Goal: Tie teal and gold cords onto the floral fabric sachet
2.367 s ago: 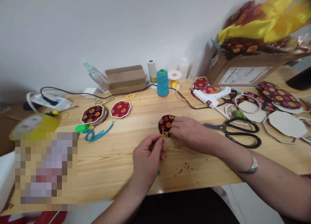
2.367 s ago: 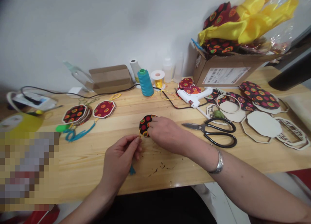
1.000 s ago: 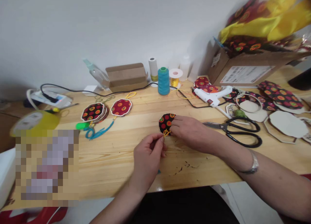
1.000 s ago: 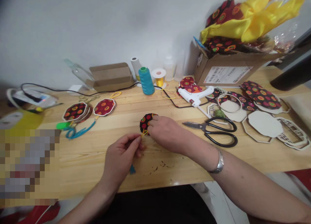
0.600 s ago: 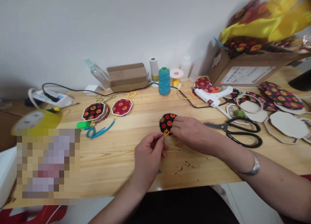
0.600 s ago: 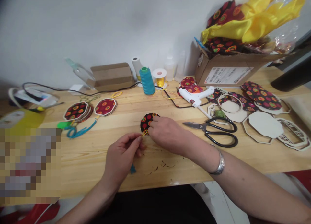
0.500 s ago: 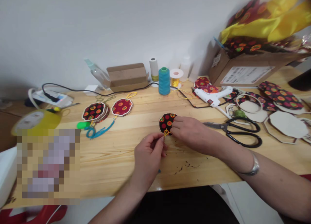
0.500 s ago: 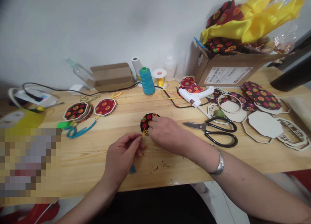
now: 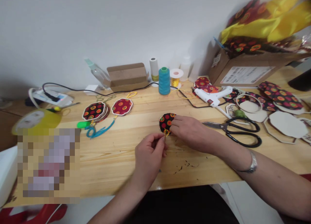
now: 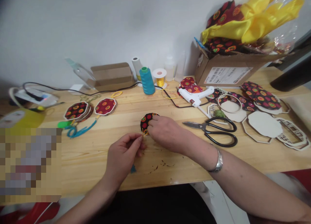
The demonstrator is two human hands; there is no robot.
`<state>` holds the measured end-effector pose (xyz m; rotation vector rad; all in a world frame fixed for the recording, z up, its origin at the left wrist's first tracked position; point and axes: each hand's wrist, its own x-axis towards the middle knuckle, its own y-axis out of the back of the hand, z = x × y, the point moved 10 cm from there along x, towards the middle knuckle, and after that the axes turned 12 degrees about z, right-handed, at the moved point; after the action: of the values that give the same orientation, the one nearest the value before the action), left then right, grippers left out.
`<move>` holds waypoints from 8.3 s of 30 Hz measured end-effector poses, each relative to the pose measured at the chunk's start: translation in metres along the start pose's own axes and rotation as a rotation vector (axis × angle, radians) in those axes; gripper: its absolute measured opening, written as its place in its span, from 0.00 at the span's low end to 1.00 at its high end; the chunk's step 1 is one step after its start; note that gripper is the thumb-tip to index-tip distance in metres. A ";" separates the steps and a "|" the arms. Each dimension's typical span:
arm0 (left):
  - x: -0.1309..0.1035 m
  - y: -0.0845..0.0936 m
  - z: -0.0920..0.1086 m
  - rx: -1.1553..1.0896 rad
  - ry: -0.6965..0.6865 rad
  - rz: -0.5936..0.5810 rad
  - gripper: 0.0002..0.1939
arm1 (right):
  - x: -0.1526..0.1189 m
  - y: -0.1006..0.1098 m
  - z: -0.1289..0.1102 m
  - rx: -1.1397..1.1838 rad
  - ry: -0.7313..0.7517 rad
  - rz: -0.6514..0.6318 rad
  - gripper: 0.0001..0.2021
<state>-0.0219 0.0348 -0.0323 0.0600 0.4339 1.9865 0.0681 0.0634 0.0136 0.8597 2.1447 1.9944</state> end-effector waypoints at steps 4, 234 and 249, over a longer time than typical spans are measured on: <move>0.000 -0.001 0.000 0.025 -0.019 -0.006 0.10 | -0.001 -0.002 0.010 0.076 -0.055 0.035 0.09; -0.019 -0.011 0.055 0.459 -0.862 0.045 0.31 | -0.020 0.006 0.056 0.185 -0.534 0.228 0.14; -0.021 -0.015 0.053 0.577 -0.912 0.075 0.31 | -0.019 0.000 0.054 0.157 -0.520 0.216 0.15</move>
<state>0.0130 0.0364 0.0157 1.2933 0.3747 1.6253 0.1080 0.1031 0.0003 1.4947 1.9781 1.4606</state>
